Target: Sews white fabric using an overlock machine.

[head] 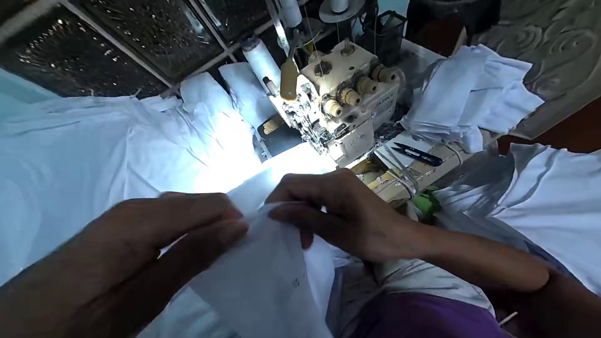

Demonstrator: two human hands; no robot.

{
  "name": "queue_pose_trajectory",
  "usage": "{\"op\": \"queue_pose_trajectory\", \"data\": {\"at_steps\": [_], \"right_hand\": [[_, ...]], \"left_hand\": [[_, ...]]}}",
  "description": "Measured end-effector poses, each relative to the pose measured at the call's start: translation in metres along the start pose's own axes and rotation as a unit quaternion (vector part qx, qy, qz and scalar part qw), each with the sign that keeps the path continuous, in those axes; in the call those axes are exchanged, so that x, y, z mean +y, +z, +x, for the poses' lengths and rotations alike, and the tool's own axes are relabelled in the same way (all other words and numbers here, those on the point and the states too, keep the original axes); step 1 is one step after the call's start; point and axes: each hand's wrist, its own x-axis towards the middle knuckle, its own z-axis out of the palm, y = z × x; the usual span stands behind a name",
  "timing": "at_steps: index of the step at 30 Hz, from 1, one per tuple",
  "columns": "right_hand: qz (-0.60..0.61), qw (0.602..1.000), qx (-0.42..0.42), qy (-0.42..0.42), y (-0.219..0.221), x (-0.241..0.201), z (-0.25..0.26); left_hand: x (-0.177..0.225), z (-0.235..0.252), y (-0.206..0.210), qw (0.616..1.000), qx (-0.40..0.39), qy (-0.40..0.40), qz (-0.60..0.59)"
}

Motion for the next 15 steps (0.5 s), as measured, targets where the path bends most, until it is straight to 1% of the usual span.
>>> {"op": "queue_pose_trajectory", "data": {"at_steps": [2, 3, 4, 6, 8, 10, 12, 13, 14, 15], "right_hand": [[-0.041, 0.999, -0.021, 0.017, -0.004, 0.019, 0.006], [-0.082, 0.996, -0.033, 0.029, -0.007, 0.027, 0.008], [-0.125, 0.990, -0.044, 0.040, -0.012, 0.035, 0.008], [-0.216, 0.974, -0.049, 0.045, -0.025, 0.055, 0.005], [-0.290, 0.955, -0.036, 0.045, -0.042, 0.079, 0.001], [-0.354, 0.934, -0.015, 0.046, -0.053, 0.101, -0.001], [-0.372, 0.926, 0.005, 0.058, -0.055, 0.110, -0.002], [-0.369, 0.927, 0.015, 0.056, -0.054, 0.114, -0.002], [-0.362, 0.930, 0.025, 0.051, -0.053, 0.117, -0.002], [-0.352, 0.934, 0.033, 0.048, -0.051, 0.120, -0.001]], "left_hand": [[0.009, 0.004, -0.011, 0.988, -0.007, -0.037, 0.150], [0.006, 0.003, -0.017, 0.978, -0.021, -0.051, 0.203], [0.001, 0.001, -0.024, 0.971, -0.037, -0.069, 0.225], [-0.017, -0.007, -0.041, 0.966, -0.054, -0.083, 0.239], [-0.035, -0.012, -0.055, 0.963, -0.053, -0.087, 0.250], [-0.042, -0.012, -0.060, 0.959, -0.041, -0.134, 0.246], [-0.044, -0.010, -0.063, 0.958, -0.033, -0.181, 0.220], [-0.047, -0.011, -0.066, 0.962, -0.023, -0.183, 0.200], [-0.052, -0.014, -0.069, 0.971, -0.007, -0.161, 0.175], [-0.057, -0.019, -0.072, 0.985, 0.014, -0.123, 0.124]]}}
